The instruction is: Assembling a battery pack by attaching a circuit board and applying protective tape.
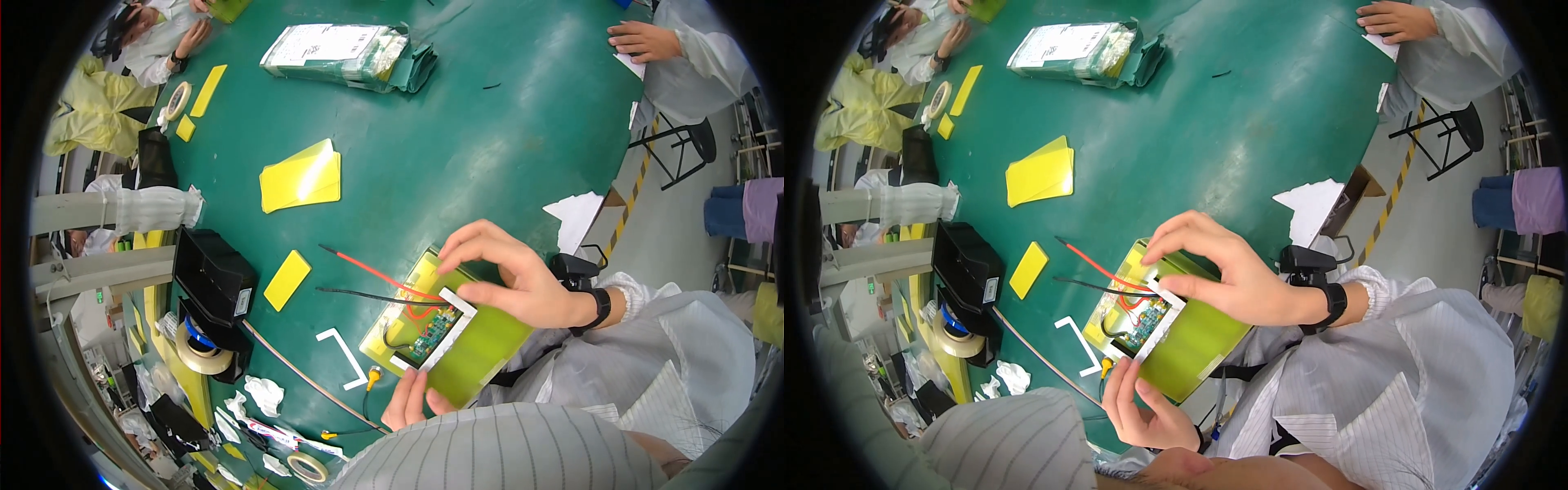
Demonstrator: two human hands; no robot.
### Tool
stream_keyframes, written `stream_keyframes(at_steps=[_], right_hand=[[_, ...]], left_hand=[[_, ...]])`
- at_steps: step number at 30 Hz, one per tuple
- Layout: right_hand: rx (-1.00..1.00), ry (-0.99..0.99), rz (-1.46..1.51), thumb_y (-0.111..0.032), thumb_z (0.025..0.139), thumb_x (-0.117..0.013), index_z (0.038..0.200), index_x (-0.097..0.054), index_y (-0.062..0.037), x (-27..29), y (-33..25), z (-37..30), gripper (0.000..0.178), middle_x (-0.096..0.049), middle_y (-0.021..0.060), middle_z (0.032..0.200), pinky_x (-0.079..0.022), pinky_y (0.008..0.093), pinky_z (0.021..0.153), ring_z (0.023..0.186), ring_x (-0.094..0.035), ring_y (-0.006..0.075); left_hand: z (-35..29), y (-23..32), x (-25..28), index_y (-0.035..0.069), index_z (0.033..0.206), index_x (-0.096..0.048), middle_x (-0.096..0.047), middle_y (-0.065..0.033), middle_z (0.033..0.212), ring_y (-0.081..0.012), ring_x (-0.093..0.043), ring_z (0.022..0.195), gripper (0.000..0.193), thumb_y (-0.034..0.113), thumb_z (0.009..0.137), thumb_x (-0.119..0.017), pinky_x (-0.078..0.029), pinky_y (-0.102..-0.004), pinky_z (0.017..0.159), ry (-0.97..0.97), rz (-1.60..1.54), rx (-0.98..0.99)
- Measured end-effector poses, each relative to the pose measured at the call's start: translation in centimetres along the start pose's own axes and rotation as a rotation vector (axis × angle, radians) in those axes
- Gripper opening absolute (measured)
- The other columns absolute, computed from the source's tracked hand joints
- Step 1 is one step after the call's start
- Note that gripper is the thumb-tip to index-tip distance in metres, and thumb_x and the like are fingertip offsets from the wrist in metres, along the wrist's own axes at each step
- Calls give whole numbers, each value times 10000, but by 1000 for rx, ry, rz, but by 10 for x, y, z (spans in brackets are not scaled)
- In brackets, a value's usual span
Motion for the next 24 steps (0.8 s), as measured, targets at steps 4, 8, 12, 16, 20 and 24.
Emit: stream_keyframes(at_steps=[4,8,12,16,20,24], right_hand=[[-44,123,168,-157,1046,-524,1138,-671,0,21,-5,-1,234,-579,114,1217,-422,339,998,1149,-546,210],[-3,72,15,-161,1034,-552,1117,-700,-14,20,-9,-1,225,-618,102,1186,-439,335,969,1116,-565,218],[24,23,-140,-136,1014,-564,1112,-731,-44,11,-10,-3,214,-630,91,1195,-446,349,959,1114,-568,230],[16,27,-188,-82,968,-590,1092,-740,-40,5,-10,-4,199,-600,112,1244,-438,357,989,1160,-550,243],[1,47,-189,-61,926,-651,1073,-741,-59,4,-8,-5,172,-612,105,1237,-433,382,1002,1165,-563,279],[-23,52,-187,-87,893,-700,1053,-730,-55,1,-4,-3,165,-594,122,1266,-426,379,1018,1190,-559,274]], left_hand=[[-4,-21,4,-39,1179,-669,-615,-131,1172,-247,-674,986,236,-40,955,-594,-545,-361,854,127,-286,69],[5,-28,-2,-39,1223,-638,-564,-99,1158,-187,-594,984,290,-43,933,-628,-482,-318,844,148,-342,119],[1,-42,-9,9,1286,-597,-543,-116,1170,-179,-568,950,401,90,909,-708,-456,-308,822,158,-396,208],[-6,-47,-8,2,1287,-595,-544,-113,1228,-183,-535,1029,383,149,940,-662,-424,-310,865,234,-425,300],[-2,-42,-13,-16,1279,-579,-528,-138,1265,-234,-535,1160,300,135,1026,-520,-410,-367,1020,221,-515,413],[-1,-57,-11,-17,1303,-541,-519,-144,1306,-237,-514,1197,304,115,1032,-505,-384,-364,1057,276,-599,452]])
Point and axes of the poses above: each hand's wrist, its own z-axis towards the middle knuckle, its own x-axis out of the back of the hand, y = z × x, the point moved 8 cm from there along z, towards the middle knuckle
